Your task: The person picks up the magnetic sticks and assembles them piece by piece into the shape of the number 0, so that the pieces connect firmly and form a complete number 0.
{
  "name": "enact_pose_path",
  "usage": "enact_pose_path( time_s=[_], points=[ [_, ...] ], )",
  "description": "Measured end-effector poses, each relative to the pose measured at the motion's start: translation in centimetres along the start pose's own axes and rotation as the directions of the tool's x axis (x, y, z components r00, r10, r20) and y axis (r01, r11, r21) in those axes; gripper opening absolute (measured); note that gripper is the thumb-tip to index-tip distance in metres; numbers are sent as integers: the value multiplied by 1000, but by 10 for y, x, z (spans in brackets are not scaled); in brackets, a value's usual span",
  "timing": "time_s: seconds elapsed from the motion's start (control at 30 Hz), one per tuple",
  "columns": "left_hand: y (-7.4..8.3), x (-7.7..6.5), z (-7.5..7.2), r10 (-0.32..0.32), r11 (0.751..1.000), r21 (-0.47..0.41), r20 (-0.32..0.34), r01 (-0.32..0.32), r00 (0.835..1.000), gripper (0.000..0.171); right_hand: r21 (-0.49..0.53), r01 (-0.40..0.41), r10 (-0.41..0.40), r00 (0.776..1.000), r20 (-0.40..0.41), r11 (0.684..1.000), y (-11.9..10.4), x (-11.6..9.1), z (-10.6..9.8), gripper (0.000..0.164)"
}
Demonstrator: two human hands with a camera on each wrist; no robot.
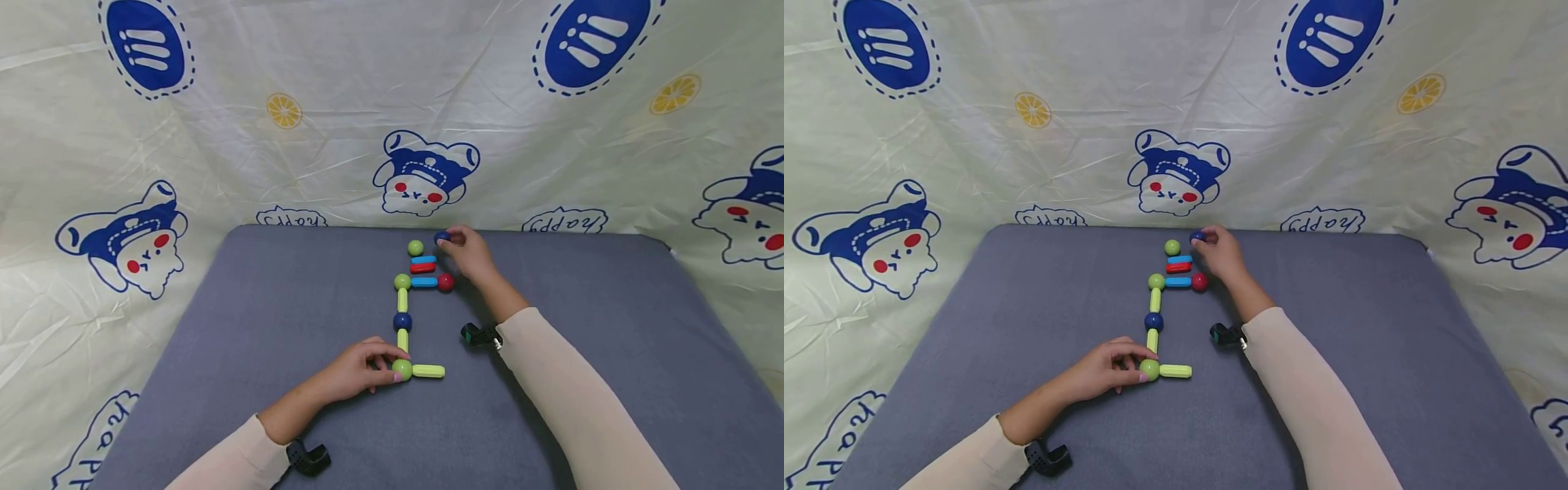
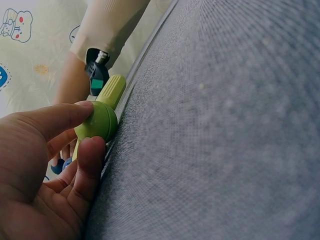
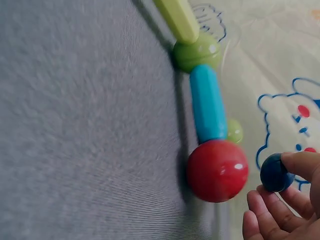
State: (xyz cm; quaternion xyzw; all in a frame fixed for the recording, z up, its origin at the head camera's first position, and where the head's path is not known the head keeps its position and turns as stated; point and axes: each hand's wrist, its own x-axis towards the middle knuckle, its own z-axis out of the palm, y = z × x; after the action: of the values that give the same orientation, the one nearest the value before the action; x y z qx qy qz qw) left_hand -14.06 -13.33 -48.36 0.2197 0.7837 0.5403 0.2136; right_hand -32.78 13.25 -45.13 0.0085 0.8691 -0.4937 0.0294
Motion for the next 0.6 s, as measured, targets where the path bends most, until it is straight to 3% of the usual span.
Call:
enact_pose_path(
  time_s=[0.17,0.6],
  points=[
    [-2,1,0,0,1000,-2,0,0,1000,32,26,38,-38,999,2,999,-6,-14,-6,47],
    [-4,1,-1,-5,1000,2,2,5,1000,32,-24,94,-93,995,39,995,-18,-54,-25,45]
  ],
)
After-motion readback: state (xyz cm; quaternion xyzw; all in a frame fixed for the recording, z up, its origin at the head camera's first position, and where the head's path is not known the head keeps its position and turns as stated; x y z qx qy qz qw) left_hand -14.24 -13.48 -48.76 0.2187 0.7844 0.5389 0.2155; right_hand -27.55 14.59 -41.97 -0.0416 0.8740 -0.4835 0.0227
